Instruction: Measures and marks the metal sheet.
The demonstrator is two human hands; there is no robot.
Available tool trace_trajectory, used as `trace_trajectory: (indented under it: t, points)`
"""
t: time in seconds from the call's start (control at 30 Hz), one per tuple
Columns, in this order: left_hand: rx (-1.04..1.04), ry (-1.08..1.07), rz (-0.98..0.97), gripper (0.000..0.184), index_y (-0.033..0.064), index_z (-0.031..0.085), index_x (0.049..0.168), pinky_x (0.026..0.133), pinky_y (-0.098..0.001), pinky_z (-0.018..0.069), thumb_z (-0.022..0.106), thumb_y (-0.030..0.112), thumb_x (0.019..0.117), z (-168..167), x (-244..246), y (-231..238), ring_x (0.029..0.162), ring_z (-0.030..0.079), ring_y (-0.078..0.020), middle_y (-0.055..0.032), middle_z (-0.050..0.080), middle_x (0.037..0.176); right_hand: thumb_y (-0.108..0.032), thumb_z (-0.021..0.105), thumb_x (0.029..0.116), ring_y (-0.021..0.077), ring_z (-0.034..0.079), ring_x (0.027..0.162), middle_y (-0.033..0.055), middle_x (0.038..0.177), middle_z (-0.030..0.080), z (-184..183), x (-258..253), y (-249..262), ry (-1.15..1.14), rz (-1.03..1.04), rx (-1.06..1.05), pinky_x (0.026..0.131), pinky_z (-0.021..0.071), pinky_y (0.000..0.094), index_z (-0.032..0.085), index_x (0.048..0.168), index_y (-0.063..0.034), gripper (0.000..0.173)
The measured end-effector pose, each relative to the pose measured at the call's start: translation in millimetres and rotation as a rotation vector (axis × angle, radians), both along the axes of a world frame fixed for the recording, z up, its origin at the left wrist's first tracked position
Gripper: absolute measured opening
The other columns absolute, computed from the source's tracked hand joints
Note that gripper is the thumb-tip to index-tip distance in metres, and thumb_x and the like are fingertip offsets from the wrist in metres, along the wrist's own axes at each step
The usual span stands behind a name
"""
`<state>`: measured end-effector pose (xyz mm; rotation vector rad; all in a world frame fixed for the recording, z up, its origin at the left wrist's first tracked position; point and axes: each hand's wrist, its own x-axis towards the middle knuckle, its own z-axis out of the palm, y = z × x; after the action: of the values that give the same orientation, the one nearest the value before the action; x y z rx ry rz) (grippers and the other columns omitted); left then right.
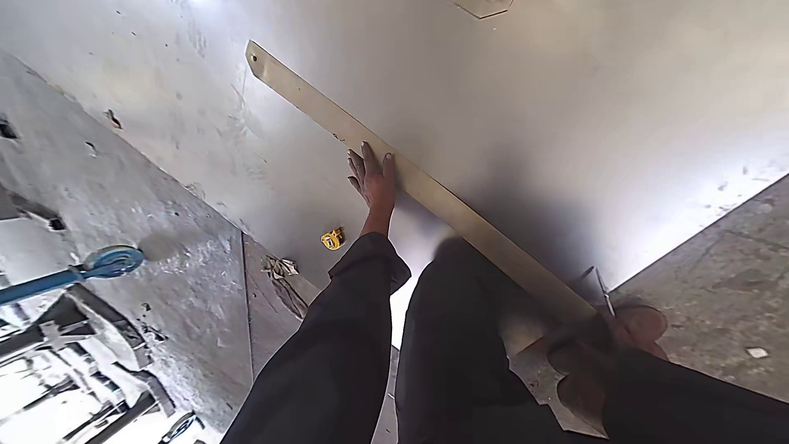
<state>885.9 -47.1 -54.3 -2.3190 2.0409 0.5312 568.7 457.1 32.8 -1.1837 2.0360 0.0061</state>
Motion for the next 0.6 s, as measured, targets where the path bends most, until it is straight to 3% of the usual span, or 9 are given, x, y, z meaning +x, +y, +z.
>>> trace_trajectory:
  t: [0.03, 0.1, 0.2, 0.3, 0.37, 0.43, 0.5, 0.53, 0.6]
  points:
    - [-0.061, -0.019, -0.024, 0.078, 0.0265, 0.026, 0.166, 0.127, -0.0599, 0.0034, 0.036, 0.069, 0.1016, -9, 4, 3, 0.161, 0.009, -0.0284, -0.0124, 0.015, 0.173, -0.041, 0.087, 0.0726, 0.048, 0.064, 0.115, 0.0286, 0.125, 0.066, 2, -4, 0, -0.029, 0.063, 0.056, 0.094, 0.0534, 0.0616, 0.06, 0.142, -0.0022, 0.084]
    - [-0.217, -0.029, -0.063, 0.074, 0.0177, 0.036, 0.162, 0.127, -0.057, 0.01, 0.041, 0.062, 0.1029, -21, 10, 7, 0.159, 0.02, -0.0312, -0.0166, 0.026, 0.17, -0.047, 0.083, 0.0703, 0.0507, 0.065, 0.115, 0.0305, 0.121, 0.067, 4, -7, -8, -0.002, 0.192, 0.008, 0.1, 0.0508, 0.0622, 0.061, 0.139, 0.0016, 0.088]
    - [-0.286, -0.046, -0.042, 0.071, 0.0085, 0.04, 0.159, 0.127, -0.0534, 0.0143, 0.043, 0.053, 0.104, -24, 10, 14, 0.157, 0.026, -0.0334, -0.0202, 0.031, 0.167, -0.05, 0.077, 0.0807, 0.0537, 0.064, 0.115, 0.0325, 0.122, 0.066, 22, -5, -39, 0.03, 0.235, 0.091, 0.101, 0.0474, 0.0655, 0.057, 0.145, -0.0015, 0.083]
    - [-0.287, -0.092, -0.083, 0.062, 0.0164, 0.042, 0.159, 0.126, -0.0573, 0.0137, 0.038, 0.049, 0.1064, -26, 13, 11, 0.157, 0.026, -0.0352, -0.0162, 0.031, 0.168, -0.029, 0.066, 0.0923, 0.0485, 0.069, 0.094, 0.0273, 0.11, 0.071, 6, -7, -42, 0.101, 0.331, -0.081, 0.084, 0.0519, 0.0625, 0.063, 0.139, -0.0028, 0.053]
    - [-0.245, -0.151, -0.115, 0.065, 0.0197, 0.038, 0.161, 0.125, -0.0593, 0.0125, 0.034, 0.054, 0.1061, -24, 13, 13, 0.157, 0.024, -0.0352, -0.0097, 0.029, 0.169, -0.025, 0.059, 0.0928, 0.0444, 0.07, 0.095, 0.0234, 0.109, 0.073, 12, -9, -44, 0.115, 0.354, -0.097, 0.084, 0.0525, 0.0595, 0.068, 0.133, -0.0041, 0.047]
    - [-0.231, -0.179, -0.132, 0.068, 0.0195, 0.036, 0.162, 0.125, -0.0613, 0.0122, 0.033, 0.057, 0.1055, -24, 7, 7, 0.157, 0.023, -0.0371, -0.0091, 0.029, 0.17, -0.011, 0.06, 0.0963, 0.0453, 0.065, 0.119, 0.0267, 0.128, 0.068, 58, -11, -112, -0.006, 0.264, 0.352, 0.104, 0.0459, 0.0572, 0.061, 0.142, 0.0005, 0.047]
    - [-0.191, -0.219, -0.134, 0.069, 0.0203, 0.034, 0.163, 0.124, -0.0632, 0.0126, 0.032, 0.058, 0.1051, -21, 7, 8, 0.157, 0.022, -0.0387, -0.0086, 0.027, 0.17, -0.016, 0.039, 0.1114, 0.0397, 0.038, 0.15, 0.0246, 0.163, 0.037, 95, -26, -193, -0.232, 0.159, 0.974, 0.123, 0.0263, 0.0486, 0.031, 0.16, -0.0001, 0.052]
    - [-0.181, -0.232, -0.139, 0.069, 0.0198, 0.033, 0.164, 0.123, -0.0644, 0.0128, 0.032, 0.057, 0.1053, -18, 10, 8, 0.157, 0.022, -0.0394, -0.0083, 0.027, 0.17, -0.021, 0.033, 0.1133, 0.0387, 0.033, 0.153, 0.0245, 0.166, 0.03, 101, -31, -204, -0.3, 0.066, 1.084, 0.125, 0.0224, 0.0476, 0.025, 0.162, -0.0004, 0.054]
    - [-0.15, -0.242, -0.146, 0.071, 0.0189, 0.029, 0.165, 0.123, -0.0661, 0.0117, 0.031, 0.057, 0.1051, -16, 9, 4, 0.158, 0.019, -0.04, -0.0076, 0.025, 0.171, -0.023, 0.034, 0.1123, 0.0386, 0.046, 0.145, 0.0249, 0.157, 0.045, 114, -35, -195, -0.243, -0.107, 1.03, 0.121, 0.0317, 0.0481, 0.037, 0.158, -0.0002, 0.051]
